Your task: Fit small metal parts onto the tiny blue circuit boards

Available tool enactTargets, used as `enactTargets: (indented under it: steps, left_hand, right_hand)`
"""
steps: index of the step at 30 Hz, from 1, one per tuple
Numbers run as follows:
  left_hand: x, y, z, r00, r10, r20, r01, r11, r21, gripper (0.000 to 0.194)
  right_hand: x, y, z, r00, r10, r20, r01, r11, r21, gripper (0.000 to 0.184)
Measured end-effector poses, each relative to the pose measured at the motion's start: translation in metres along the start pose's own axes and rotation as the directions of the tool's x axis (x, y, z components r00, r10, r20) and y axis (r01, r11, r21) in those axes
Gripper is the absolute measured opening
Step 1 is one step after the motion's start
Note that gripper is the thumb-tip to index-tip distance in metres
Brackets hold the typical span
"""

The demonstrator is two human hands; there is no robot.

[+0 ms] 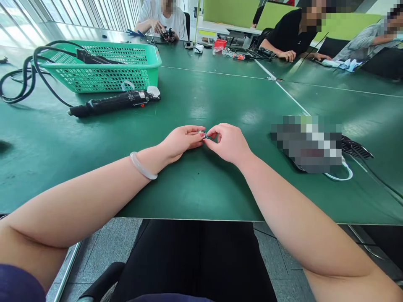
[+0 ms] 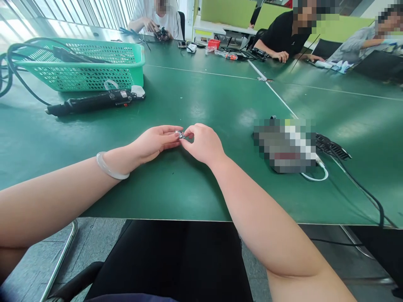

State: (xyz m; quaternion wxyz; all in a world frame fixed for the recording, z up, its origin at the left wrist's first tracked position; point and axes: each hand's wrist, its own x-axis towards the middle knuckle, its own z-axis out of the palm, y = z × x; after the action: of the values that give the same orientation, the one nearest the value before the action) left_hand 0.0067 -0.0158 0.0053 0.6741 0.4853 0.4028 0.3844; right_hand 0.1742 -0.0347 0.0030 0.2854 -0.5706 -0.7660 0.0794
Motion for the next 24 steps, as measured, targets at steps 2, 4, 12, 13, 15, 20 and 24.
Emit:
enactTargets:
  steps: [2, 4, 12, 13, 15, 20, 24]
  left_hand:
    - [-0.001, 0.0, 0.001, 1.0, -0.009, 0.0, 0.009, 0.999, -0.035, 0.018]
    - [-0.002, 0.0, 0.002, 1.0, -0.026, 0.002, 0.026, 0.998, -0.057, 0.016]
    - [-0.007, 0.008, -0.003, 0.992, -0.105, -0.073, 0.101, 0.993, -0.056, 0.015]
    - [-0.009, 0.013, -0.008, 0.991, -0.121, -0.059, 0.121, 0.993, 0.008, 0.015]
    - [-0.014, 0.026, -0.022, 0.991, -0.132, -0.028, 0.135, 0.964, 0.23, 0.016]
    - [-0.04, 0.058, -0.076, 0.936, 0.189, -0.295, 0.14, 0.571, 0.809, 0.027]
    - [-0.071, 0.073, -0.117, 0.915, 0.203, -0.349, 0.351, 0.03, 0.936, 0.038]
  right_hand:
    - [0.0, -0.004, 0.004, 1.0, -0.008, -0.012, 0.008, 1.0, 0.02, 0.016]
    - [0.0, -0.008, 0.008, 1.0, -0.012, -0.02, 0.013, 1.0, 0.029, 0.014]
    - [-0.004, -0.009, 0.009, 0.999, -0.025, -0.038, 0.027, 0.998, 0.062, 0.027]
    - [-0.004, -0.007, 0.008, 0.999, -0.018, -0.039, 0.021, 0.997, 0.069, 0.03]
    - [-0.005, -0.002, 0.006, 0.999, 0.006, -0.035, -0.003, 0.996, 0.095, 0.034]
    - [-0.005, 0.007, 0.0, 0.997, 0.083, -0.004, -0.081, 0.981, 0.176, 0.042]
    - [-0.004, 0.009, -0.001, 0.995, 0.097, 0.015, -0.098, 0.973, 0.209, 0.043]
